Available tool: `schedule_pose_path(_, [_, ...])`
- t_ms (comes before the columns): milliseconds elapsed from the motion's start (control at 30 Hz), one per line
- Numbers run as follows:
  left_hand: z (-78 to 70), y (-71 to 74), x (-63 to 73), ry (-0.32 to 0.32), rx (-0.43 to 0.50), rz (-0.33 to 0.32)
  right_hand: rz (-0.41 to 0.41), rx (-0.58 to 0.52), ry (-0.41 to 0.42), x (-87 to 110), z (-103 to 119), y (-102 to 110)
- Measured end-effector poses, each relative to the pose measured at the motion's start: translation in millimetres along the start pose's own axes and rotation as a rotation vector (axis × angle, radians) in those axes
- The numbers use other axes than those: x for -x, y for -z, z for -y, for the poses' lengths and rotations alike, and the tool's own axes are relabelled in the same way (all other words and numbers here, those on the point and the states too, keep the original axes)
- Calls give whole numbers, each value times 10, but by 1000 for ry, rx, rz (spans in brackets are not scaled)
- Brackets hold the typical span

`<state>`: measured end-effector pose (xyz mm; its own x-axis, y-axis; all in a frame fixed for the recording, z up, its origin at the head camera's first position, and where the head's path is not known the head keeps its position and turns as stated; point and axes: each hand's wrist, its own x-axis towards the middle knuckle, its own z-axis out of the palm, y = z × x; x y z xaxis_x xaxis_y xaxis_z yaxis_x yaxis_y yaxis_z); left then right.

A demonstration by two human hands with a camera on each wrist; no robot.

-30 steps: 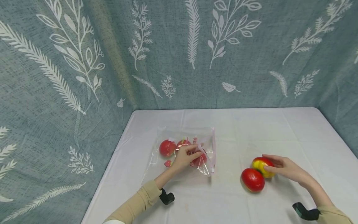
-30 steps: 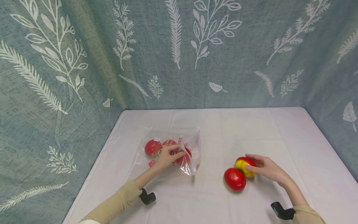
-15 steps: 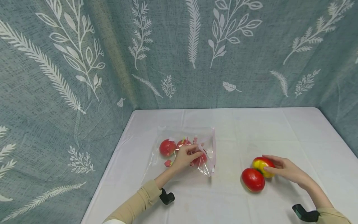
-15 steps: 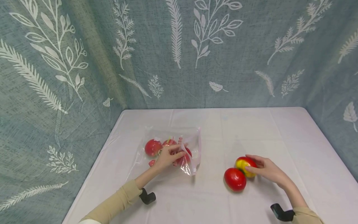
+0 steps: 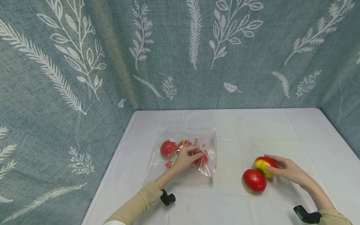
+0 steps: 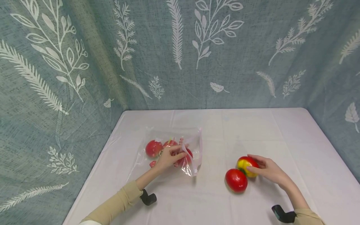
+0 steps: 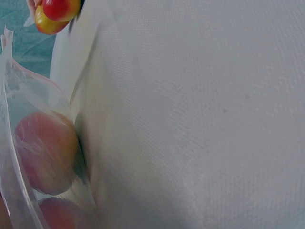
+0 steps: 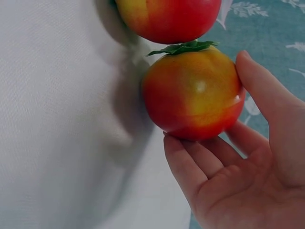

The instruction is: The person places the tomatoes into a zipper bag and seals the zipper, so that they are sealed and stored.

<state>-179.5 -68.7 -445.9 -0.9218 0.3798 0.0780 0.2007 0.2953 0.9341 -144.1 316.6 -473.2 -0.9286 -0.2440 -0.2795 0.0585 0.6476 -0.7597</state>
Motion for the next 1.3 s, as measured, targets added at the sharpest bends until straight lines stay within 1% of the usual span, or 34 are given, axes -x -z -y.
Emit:
schedule_pose_path(167, [2,6,2,5,10,4,-25,6,3,8,32,16])
schedule_pose_path(500, [-24,-2,12,3,-34,-25,-89,7,-12,16,87,55])
schedule_pose_path(700, [-26,-1,20,9,-9,-7,-123,1,-6,20,127,70])
schedule_pose_path(800, [-23,-4,21,12,-12,-10,-137,-11,-1,24,142,76])
schedule_pose_path(933, [9,-12,-1,-5,4,-6,-158,-30,-3,32,165,81])
schedule_pose_path(1100, [50,-19,-33,-17,39,17,-179,-57,-17,36,202,96])
schedule_pose_path(1200, [53,-19,-34,-24,28,11,-200,-55,-23,-8,152,104])
schedule_pose_path(1267, [50,-19,-30,-31,18,4,-201,-60,-15,-73,44,111])
schedule_pose_path(1300, [48,-18,-27,-36,12,-1,-217,-51,-18,-125,-46,102])
